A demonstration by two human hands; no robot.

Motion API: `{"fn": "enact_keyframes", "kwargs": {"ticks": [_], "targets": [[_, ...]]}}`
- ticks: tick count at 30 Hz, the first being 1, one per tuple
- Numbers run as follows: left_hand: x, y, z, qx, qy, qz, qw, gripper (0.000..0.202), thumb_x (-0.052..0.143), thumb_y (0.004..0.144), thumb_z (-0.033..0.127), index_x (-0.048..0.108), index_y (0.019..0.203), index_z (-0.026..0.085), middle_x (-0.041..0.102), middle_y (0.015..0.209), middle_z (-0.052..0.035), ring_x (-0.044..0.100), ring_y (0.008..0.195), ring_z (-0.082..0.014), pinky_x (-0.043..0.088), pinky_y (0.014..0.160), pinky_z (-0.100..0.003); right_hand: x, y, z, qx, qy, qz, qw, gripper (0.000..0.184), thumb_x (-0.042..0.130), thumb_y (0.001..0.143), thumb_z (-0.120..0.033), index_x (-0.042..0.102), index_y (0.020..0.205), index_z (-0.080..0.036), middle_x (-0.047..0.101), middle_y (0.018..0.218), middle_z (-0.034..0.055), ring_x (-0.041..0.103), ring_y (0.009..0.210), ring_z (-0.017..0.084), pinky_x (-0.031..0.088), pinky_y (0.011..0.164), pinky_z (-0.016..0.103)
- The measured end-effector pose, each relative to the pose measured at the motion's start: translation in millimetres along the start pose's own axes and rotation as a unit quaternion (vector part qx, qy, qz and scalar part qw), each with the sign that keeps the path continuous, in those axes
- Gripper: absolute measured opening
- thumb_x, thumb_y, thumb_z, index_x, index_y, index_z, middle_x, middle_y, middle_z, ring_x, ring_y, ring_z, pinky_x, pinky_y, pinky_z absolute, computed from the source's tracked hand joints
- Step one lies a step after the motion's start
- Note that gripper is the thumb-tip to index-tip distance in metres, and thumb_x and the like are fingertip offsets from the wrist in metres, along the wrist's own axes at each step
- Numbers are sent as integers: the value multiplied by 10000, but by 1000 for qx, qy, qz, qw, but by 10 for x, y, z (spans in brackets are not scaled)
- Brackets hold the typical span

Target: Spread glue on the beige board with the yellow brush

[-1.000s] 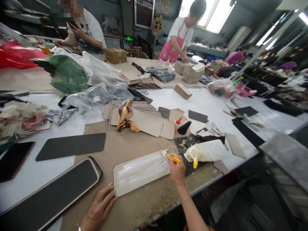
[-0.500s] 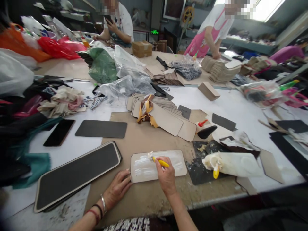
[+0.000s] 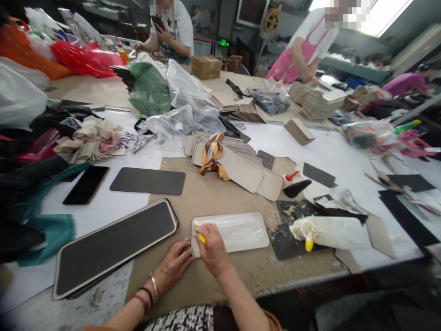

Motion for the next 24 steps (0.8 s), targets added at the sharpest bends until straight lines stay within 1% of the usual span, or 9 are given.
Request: {"fn": "enact_keyframes", "kwargs": {"ticks": [3,4,6,8,11,14,17,20,24], "targets": [[14,-22,-13,6,2,-1,1000,169,480,842,174,599,961,166,591,995,-113,552,978,-209,508,862,-372,39,-72,-137,-11,0,-61,998,110,462,869,-144,539,922,-203,579,878,67,505,855,205,471,762,353],[21,-31,-17,11,5,-2,1000,171,481,841,168,597,967,161,587,1003,-115,550,982,-211,505,866,-376,28,-113,-160,-7,1,-69,998,111,464,867,-141,541,918,-202,580,877,67,505,850,205,474,754,350],[34,-46,-25,20,12,-7,1000,167,490,839,164,591,971,153,580,1007,-115,544,992,-216,501,877,-382,-38,-215,-151,10,3,-58,998,110,466,868,-146,547,916,-204,583,870,63,507,840,200,479,742,343],[43,-58,-34,25,19,-9,999,156,497,841,172,587,966,150,574,1002,-110,540,997,-218,500,881,-386,-160,-337,-64,36,8,-20,999,114,463,876,-160,554,921,-211,585,860,55,516,836,191,479,745,338],[48,-67,-45,36,29,1,999,159,497,845,179,583,975,151,566,1005,-108,540,1005,-224,505,876,-388,-431,-535,196,90,9,65,994,109,463,885,-198,565,917,-215,589,853,52,538,841,183,475,761,331],[51,-68,-50,46,36,13,998,157,492,849,185,580,977,158,560,1022,-107,543,1010,-227,512,863,-384,-779,-731,539,155,-31,153,976,126,475,879,-272,580,858,-205,597,822,53,561,822,185,473,753,325],[54,-65,-48,48,39,12,998,159,495,852,198,577,983,161,555,1030,-108,544,1012,-229,519,851,-381,-1134,-904,846,210,-83,223,948,210,488,858,-370,592,818,-191,605,804,59,567,795,192,465,755,337],[53,-68,-47,48,41,10,998,173,499,851,203,575,999,157,554,1033,-113,545,1013,-233,524,844,-383,-1396,-1028,1050,252,-114,258,926,277,475,846,-429,593,807,-182,602,798,63,559,764,192,456,728,337],[52,-76,-54,52,37,14,998,170,505,846,203,584,989,156,560,1030,-111,558,1003,-229,529,838,-373,-1548,-1052,1143,255,-124,278,918,283,468,845,-434,583,784,-183,595,793,62,550,768,193,444,739,336]]}}
Point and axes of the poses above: each hand's wrist, its own y-axis towards the middle knuckle, its own x-axis out of the palm, z = x × y, the point moved 4 cm from there along y, towards the middle knuckle
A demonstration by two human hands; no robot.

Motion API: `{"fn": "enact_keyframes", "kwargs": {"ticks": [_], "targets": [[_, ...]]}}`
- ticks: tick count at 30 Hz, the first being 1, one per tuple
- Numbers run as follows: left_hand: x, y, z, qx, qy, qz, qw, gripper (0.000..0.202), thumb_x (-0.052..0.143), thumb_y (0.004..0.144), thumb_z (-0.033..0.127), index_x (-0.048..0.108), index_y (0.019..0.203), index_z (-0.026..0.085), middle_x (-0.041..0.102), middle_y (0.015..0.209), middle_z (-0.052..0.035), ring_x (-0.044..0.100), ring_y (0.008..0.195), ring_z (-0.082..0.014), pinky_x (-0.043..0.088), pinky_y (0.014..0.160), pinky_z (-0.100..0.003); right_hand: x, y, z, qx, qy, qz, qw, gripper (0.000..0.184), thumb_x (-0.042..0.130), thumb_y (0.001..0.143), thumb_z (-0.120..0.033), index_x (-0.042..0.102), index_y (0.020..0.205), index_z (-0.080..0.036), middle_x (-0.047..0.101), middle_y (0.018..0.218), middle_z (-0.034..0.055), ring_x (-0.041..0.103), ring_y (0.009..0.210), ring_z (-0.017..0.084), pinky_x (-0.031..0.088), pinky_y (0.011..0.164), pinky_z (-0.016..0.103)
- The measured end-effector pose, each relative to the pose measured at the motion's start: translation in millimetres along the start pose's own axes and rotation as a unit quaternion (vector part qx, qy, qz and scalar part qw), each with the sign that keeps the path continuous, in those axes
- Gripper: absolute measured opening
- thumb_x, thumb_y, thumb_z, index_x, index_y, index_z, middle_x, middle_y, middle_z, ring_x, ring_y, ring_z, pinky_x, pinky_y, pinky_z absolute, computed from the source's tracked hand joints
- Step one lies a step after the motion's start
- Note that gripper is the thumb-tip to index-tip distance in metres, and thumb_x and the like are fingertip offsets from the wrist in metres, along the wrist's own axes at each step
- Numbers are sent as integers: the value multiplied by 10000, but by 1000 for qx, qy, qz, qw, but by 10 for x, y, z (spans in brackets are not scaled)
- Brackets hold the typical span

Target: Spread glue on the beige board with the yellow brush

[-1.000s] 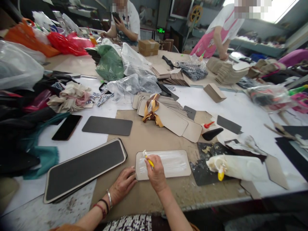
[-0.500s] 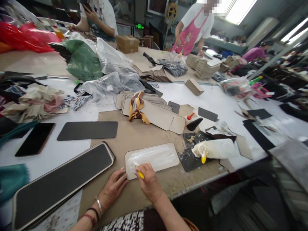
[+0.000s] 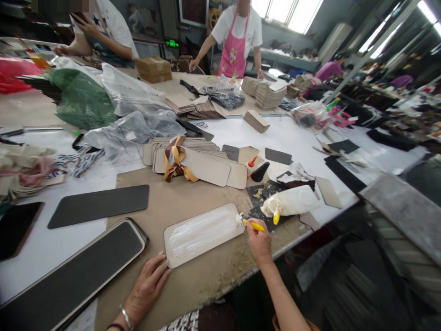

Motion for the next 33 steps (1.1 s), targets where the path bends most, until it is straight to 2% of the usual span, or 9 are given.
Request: {"fn": "enact_keyframes", "kwargs": {"ticks": [10,14,17,20,24,26,29,33], "targets": [[-13,20,17,3,6,4,1000,187,501,851,232,586,1007,173,569,1014,-97,573,986,-217,538,827,-354,263,285,-93,-65,6,-15,998,247,447,865,-394,575,802,-193,598,790,53,555,782,186,444,770,327],[-20,25,12,-1,-1,4,1000,188,509,846,228,592,1004,169,572,1020,-97,575,991,-216,531,844,-350,352,306,-206,-85,15,-35,996,230,442,869,-373,577,807,-196,607,799,51,559,797,182,447,774,314],[-16,21,1,-5,-5,2,1000,183,512,843,226,598,999,186,581,1016,-89,581,990,-215,529,846,-355,372,206,-365,-96,37,-69,992,210,446,872,-352,578,818,-198,607,795,47,567,793,174,458,748,298],[-11,20,0,-11,-12,-2,1000,174,510,844,221,598,991,190,581,1015,-91,577,992,-218,529,846,-368,292,62,-462,-94,55,-107,988,183,469,869,-345,582,832,-206,610,804,42,572,795,169,468,742,293],[-4,22,13,-15,-15,-10,1000,171,516,841,210,592,991,185,578,1017,-94,564,1009,-224,521,854,-388,63,-104,-391,-66,26,-83,994,197,475,859,-359,592,830,-203,614,811,56,570,807,189,468,780,341],[-3,21,17,-17,-16,-10,1000,167,518,839,201,589,990,187,579,1009,-87,563,1007,-218,515,860,-389,14,-207,-365,-56,13,-78,995,206,481,853,-368,594,812,-200,611,794,59,570,792,194,472,770,349],[1,16,16,-25,-18,-15,999,158,524,836,185,584,982,174,573,1010,-89,551,1018,-216,506,874,-392,94,-426,-471,-57,30,-104,992,182,491,855,-346,594,821,-200,610,786,57,573,780,190,479,744,333],[4,4,16,-35,-25,-22,999,151,529,834,182,586,973,169,569,1020,-94,533,1042,-220,497,891,-401,363,-716,-792,-54,83,-137,986,147,488,866,-301,591,827,-204,605,792,45,573,776,176,478,731,309]]}}
Point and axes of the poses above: each hand's wrist, its own y-axis towards the middle knuckle, its own x-axis out of the palm, z = x × y, the point moved 4 cm from there along y, towards the middle knuckle
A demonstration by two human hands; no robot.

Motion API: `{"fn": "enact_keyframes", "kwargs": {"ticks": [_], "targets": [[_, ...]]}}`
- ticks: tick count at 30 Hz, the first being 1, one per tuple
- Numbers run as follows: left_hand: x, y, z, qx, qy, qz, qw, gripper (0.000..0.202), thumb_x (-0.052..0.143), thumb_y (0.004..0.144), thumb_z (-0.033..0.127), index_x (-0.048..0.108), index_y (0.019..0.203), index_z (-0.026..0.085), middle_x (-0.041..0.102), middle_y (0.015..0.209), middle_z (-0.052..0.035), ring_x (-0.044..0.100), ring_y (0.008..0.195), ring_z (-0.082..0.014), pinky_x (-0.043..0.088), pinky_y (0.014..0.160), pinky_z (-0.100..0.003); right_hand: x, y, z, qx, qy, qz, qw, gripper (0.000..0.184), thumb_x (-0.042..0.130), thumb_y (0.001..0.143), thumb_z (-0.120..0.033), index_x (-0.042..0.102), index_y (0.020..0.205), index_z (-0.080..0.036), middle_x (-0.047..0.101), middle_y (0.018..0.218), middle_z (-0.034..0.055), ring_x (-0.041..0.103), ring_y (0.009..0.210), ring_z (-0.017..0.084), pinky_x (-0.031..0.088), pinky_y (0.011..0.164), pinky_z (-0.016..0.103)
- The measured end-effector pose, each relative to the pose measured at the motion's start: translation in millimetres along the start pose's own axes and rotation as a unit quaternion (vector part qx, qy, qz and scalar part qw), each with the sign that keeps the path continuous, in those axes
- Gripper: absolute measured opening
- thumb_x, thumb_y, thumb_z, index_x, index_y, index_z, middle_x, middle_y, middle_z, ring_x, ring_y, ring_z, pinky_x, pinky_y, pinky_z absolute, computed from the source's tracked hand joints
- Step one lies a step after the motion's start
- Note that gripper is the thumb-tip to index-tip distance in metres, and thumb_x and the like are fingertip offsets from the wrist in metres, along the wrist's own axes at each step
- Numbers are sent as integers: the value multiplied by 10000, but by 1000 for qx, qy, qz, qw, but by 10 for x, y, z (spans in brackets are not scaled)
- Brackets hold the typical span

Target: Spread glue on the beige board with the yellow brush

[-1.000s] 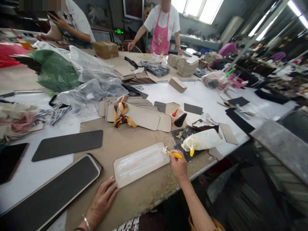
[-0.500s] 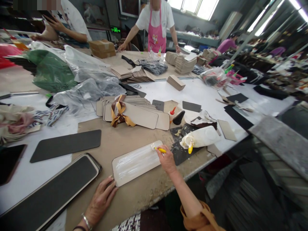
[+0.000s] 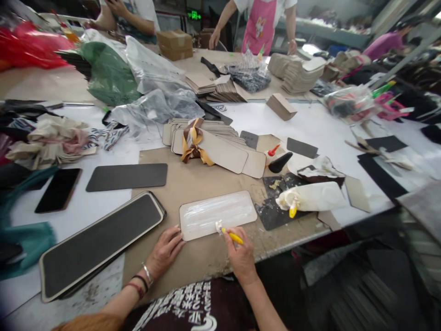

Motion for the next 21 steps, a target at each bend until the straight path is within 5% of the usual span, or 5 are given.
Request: {"fn": "enact_keyframes", "kwargs": {"ticks": [8,14,17,21], "targets": [[-33,23,21,0,-9,-2,1000,154,497,852,176,589,975,158,576,1014,-96,539,1030,-211,503,890,-391,568,-73,-326,32,101,-45,993,154,499,856,-303,599,804,-198,599,784,43,571,764,168,483,707,286],[-46,-1,-12,2,-24,6,1000,181,485,856,186,610,985,160,603,1006,-99,568,1007,-206,509,888,-378,778,30,-253,80,157,-11,984,223,519,829,-384,597,814,-176,600,802,49,580,770,172,483,726,292],[-61,21,-22,0,-22,11,1000,190,465,863,190,619,972,169,613,996,-95,579,1001,-205,519,876,-374,661,143,-22,108,143,36,983,306,531,795,-467,591,800,-167,604,771,49,584,728,181,488,706,308],[-70,51,-2,2,-6,17,1000,210,421,878,199,621,936,173,624,970,-92,595,978,-203,537,848,-360,134,274,298,128,53,142,980,396,539,748,-555,601,773,-164,629,747,65,595,709,206,487,690,332]]}}
Point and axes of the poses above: each hand's wrist, its own y-axis towards the middle knuckle, its own x-axis out of the palm, z = x × y, the point moved 4 cm from there along y, towards the middle knuckle
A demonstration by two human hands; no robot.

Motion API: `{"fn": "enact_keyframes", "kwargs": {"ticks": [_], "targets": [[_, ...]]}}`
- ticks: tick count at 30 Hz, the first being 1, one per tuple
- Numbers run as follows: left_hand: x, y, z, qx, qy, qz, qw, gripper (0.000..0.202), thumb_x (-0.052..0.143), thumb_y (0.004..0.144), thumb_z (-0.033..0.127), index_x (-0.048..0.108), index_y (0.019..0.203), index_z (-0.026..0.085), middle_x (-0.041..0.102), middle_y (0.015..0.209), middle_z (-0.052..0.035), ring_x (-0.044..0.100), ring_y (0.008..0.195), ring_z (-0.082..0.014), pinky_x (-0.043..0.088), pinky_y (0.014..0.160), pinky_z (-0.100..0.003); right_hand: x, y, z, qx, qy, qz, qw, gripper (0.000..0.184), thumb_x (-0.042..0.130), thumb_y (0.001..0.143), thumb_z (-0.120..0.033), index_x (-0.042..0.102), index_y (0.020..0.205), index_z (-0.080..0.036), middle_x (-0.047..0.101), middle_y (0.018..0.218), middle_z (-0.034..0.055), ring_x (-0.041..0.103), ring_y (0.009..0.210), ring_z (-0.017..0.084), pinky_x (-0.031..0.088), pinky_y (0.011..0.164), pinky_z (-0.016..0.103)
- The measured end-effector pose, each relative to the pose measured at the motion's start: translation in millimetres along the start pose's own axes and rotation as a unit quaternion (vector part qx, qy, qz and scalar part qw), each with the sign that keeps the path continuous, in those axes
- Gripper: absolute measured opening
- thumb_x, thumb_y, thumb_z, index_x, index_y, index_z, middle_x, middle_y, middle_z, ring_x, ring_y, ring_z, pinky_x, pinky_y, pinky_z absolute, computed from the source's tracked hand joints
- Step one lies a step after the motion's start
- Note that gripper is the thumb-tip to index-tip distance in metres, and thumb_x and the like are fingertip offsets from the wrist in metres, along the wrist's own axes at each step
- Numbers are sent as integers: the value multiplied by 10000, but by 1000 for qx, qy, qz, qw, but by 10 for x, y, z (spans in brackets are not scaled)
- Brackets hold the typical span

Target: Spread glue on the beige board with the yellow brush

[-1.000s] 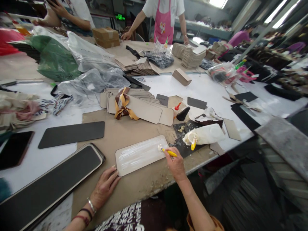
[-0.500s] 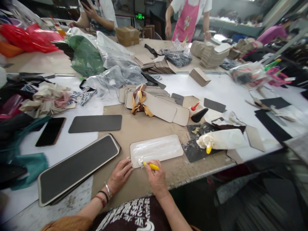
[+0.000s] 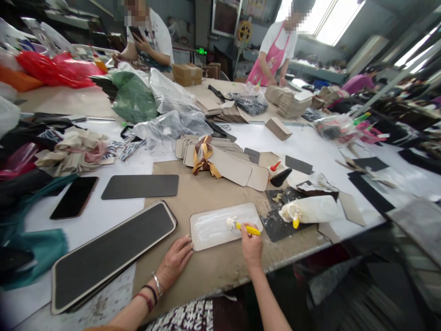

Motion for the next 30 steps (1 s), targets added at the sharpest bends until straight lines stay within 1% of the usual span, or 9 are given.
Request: {"fn": "enact_keyframes", "kwargs": {"ticks": [2,4,8,13,17,20,22,25,30], "targets": [[7,-44,-3,5,13,5,1000,224,405,884,216,618,940,177,630,976,-93,604,969,-205,547,831,-351,-211,69,13,-4,-40,36,999,401,550,732,-565,613,770,-170,644,751,72,602,717,219,485,701,339],[32,-137,-47,16,35,15,999,231,409,883,240,614,979,193,637,999,-91,612,965,-207,557,812,-333,-265,22,-14,-9,-55,39,998,387,565,725,-558,625,770,-178,654,750,71,608,708,224,488,697,336],[64,-273,-124,80,60,52,994,225,426,875,262,630,953,207,666,936,-80,645,885,-191,573,744,-262,63,-228,-134,-25,17,-37,999,342,539,773,-518,625,743,-188,641,696,48,609,642,204,507,616,300],[-14,-35,-13,4,9,-8,1000,225,405,889,244,618,951,208,644,963,-78,616,942,-191,552,811,-321,372,-395,-375,-3,94,-122,988,320,571,767,-494,610,768,-177,615,721,45,605,671,197,520,634,299],[-24,68,-3,-26,-23,-31,999,196,437,878,222,606,965,174,630,981,-88,592,974,-196,533,852,-352,514,-478,-392,9,109,-164,980,304,581,767,-479,609,776,-177,614,752,46,596,706,188,513,681,298],[-21,39,-16,-34,-25,-39,998,194,447,874,206,602,988,176,625,985,-82,581,992,-197,523,872,-360,572,-540,-325,13,107,-184,977,287,577,775,-459,609,787,-174,616,761,46,594,708,181,509,688,295],[-23,27,-7,-27,-24,-40,999,193,447,875,201,607,980,181,625,982,-78,581,993,-197,520,880,-365,559,-530,-305,4,94,-170,981,276,574,778,-447,608,789,-173,615,769,50,591,727,185,502,706,299],[-35,31,13,-14,-18,-27,999,195,439,879,212,616,955,185,632,965,-76,589,987,-195,526,873,-358,523,-467,-354,-16,74,-143,987,250,561,792,-425,607,794,-179,610,785,52,584,761,189,487,732,301],[-41,24,3,-6,2,-3,1000,214,420,887,249,620,938,194,647,965,-72,613,957,-189,545,835,-328,486,-329,-437,-22,74,-141,987,287,517,812,-453,599,781,-180,611,768,53,585,726,179,487,700,285]]}}
Point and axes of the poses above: each hand's wrist, its own y-axis towards the middle knuckle, its own x-axis out of the palm, z = x × y, the point moved 4 cm from there along y, towards the middle knuckle
